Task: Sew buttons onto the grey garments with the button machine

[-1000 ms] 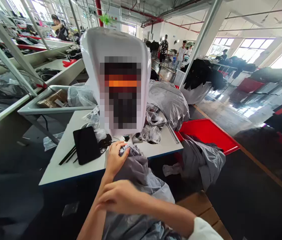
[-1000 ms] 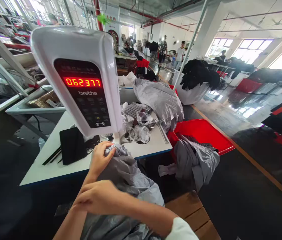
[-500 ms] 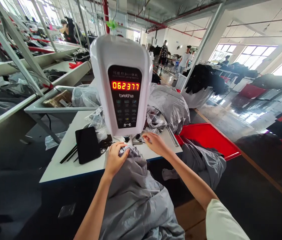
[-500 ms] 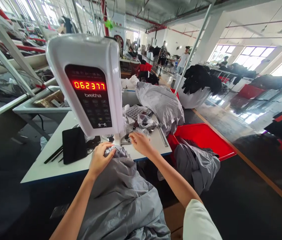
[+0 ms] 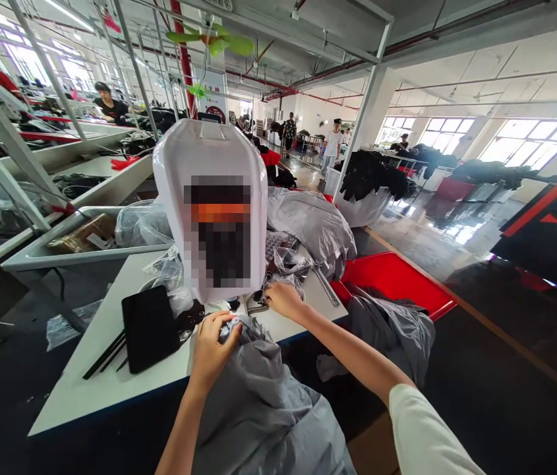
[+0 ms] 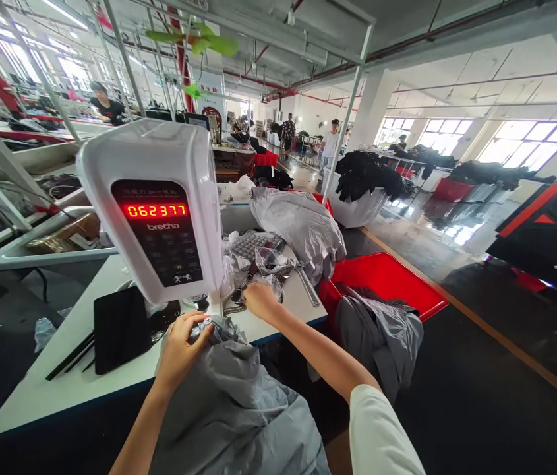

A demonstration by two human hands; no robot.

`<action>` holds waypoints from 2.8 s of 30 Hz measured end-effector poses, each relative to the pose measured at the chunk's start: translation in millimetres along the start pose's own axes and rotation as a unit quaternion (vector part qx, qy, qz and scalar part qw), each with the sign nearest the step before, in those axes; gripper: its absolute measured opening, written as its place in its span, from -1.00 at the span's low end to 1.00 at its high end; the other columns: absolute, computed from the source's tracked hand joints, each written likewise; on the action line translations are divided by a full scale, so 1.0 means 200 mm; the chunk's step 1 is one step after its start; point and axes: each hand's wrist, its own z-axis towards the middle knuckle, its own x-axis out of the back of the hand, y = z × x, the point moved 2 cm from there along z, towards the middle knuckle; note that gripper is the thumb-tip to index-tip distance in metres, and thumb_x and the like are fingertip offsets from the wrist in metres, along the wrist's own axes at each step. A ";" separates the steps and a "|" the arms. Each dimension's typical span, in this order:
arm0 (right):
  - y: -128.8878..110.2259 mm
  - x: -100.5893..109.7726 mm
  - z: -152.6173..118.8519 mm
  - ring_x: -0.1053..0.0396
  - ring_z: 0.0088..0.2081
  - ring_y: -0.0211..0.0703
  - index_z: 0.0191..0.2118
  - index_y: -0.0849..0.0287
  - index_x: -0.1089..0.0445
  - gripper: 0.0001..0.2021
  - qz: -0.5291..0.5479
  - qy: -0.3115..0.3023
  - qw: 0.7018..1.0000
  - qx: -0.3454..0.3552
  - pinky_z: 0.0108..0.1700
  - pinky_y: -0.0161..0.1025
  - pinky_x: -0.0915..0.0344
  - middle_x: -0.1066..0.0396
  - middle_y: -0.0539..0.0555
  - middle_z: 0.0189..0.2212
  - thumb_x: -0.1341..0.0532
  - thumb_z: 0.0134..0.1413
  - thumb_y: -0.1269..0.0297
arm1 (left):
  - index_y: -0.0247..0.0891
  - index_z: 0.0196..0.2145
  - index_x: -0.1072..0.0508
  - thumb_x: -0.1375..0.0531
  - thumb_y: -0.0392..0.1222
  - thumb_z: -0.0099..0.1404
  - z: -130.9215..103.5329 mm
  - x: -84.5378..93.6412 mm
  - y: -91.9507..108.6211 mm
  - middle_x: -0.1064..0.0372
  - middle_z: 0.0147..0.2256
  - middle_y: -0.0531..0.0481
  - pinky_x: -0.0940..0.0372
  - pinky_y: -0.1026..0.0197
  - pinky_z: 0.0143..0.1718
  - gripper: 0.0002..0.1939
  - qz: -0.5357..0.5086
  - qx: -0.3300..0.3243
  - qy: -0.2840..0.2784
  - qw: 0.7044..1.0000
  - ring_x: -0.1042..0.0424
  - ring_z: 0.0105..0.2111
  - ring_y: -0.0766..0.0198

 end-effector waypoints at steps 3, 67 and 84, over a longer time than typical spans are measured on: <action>0.00 0.00 0.00 -0.39 -0.16 -0.10 -0.21 0.24 -0.49 -0.77 0.000 0.005 1.000 -0.003 -0.21 -0.31 -0.23 -0.45 0.16 -0.19 -0.07 0.17 0.43 | -0.20 -0.21 -0.44 -0.10 0.08 0.27 0.00 0.00 0.00 -0.35 -0.07 -0.11 -0.16 0.02 0.04 -0.67 -0.003 0.002 -0.001 1.000 -0.30 -0.01 0.06; -0.26 -0.14 -0.06 -0.09 -0.56 -0.37 -0.35 0.26 -0.37 -0.64 0.547 0.072 0.831 0.072 -0.51 -0.39 0.00 -0.25 -0.05 -0.57 -0.22 -0.03 -0.01 | -0.19 -0.23 -0.44 -0.23 -0.21 0.23 0.00 0.01 0.04 -0.36 -0.12 -0.05 -0.17 0.11 0.04 -0.87 -0.009 0.023 0.010 1.000 -0.30 -0.04 0.18; -0.27 -0.12 -0.09 -0.13 -0.50 -0.33 -0.30 0.26 -0.42 -0.63 0.543 0.060 0.835 0.068 -0.45 -0.36 -0.07 -0.32 -0.01 -0.50 -0.24 -0.06 0.01 | -0.19 -0.21 -0.43 -0.22 -0.19 0.24 0.00 0.01 0.04 -0.36 -0.11 -0.04 -0.17 0.12 0.05 -0.85 -0.003 0.021 0.006 1.000 -0.29 -0.02 0.18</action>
